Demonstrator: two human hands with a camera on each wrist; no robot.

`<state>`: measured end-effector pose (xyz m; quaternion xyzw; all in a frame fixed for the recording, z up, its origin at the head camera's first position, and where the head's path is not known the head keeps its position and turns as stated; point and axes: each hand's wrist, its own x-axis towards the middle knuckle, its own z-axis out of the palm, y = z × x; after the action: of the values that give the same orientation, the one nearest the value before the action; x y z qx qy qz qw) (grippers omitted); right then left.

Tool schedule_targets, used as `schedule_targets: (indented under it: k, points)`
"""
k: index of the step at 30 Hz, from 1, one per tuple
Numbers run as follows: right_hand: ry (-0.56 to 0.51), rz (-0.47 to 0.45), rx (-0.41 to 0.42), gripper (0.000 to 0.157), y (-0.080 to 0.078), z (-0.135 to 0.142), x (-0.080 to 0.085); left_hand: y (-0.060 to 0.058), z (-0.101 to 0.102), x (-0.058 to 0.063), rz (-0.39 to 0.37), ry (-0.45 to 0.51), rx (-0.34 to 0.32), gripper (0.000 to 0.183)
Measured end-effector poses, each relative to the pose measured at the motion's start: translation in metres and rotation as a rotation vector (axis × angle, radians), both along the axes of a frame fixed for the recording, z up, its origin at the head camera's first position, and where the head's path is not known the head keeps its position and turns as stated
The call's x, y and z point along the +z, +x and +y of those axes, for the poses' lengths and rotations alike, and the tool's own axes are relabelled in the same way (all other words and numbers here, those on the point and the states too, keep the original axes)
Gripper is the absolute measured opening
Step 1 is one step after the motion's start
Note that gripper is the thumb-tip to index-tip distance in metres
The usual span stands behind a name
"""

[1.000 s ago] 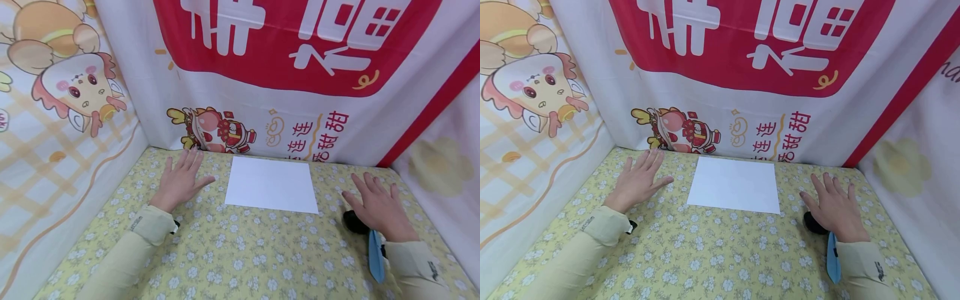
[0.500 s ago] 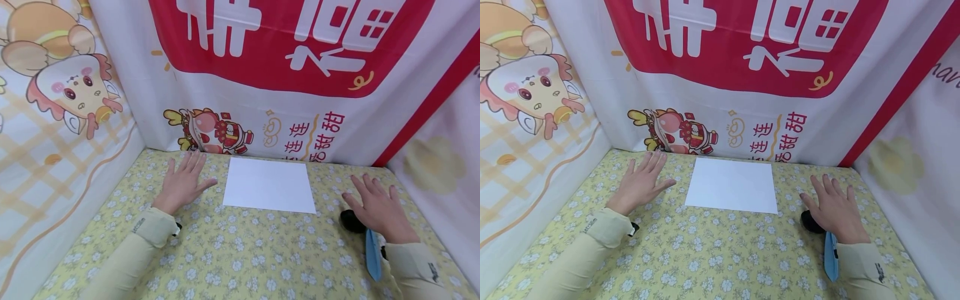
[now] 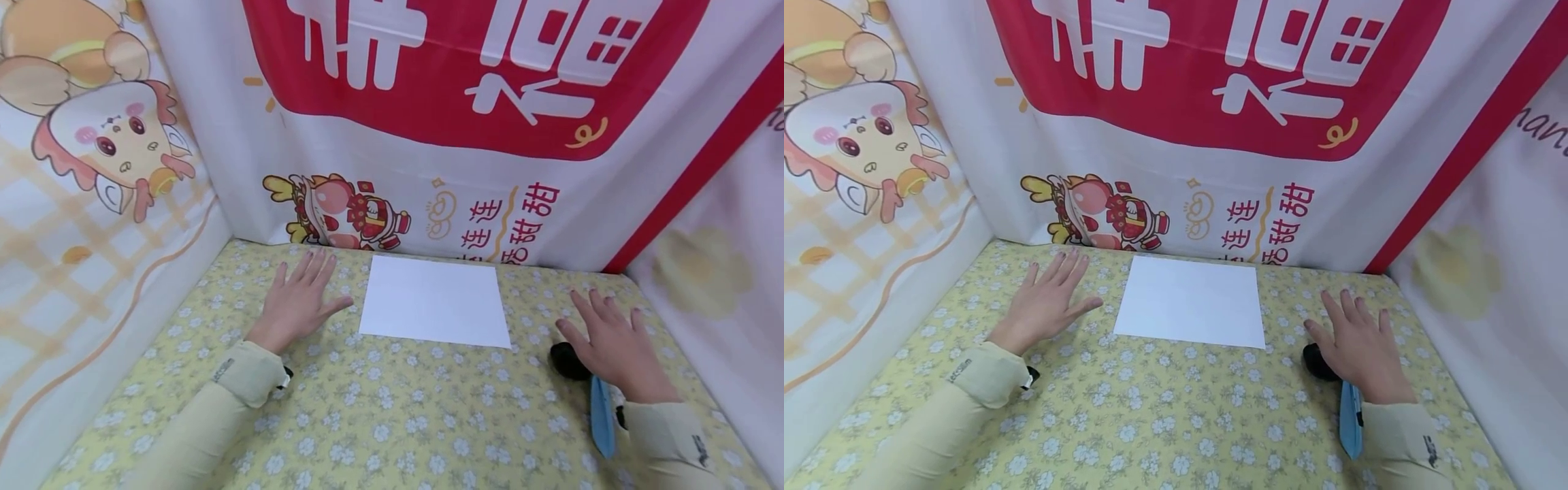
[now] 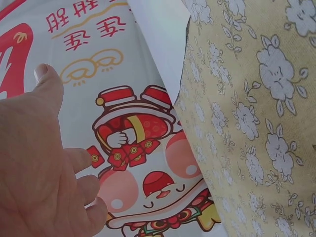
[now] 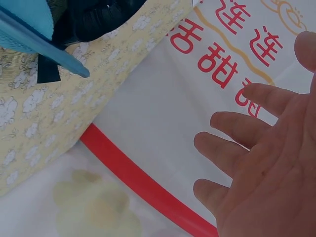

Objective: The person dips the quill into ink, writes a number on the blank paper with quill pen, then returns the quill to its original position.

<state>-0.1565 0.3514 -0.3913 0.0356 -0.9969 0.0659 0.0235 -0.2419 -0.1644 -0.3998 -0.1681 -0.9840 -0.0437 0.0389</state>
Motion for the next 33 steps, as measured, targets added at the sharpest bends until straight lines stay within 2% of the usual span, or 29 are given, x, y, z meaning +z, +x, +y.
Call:
schedule_targets:
  k: [8,19,33]
  points:
    - [-0.006,0.038,0.015,0.078,-0.001,0.004,0.0,-0.001,0.005,-0.001,0.022,0.017,-0.034,0.094]
    - [-0.028,0.023,-0.004,0.078,0.006,0.009,-0.007,0.0,0.015,-0.014,-0.017,-0.004,-0.081,0.094]
    - [-0.061,0.0,0.003,0.077,0.013,0.021,-0.014,-0.011,0.027,-0.022,-0.033,-0.056,-0.137,0.094]
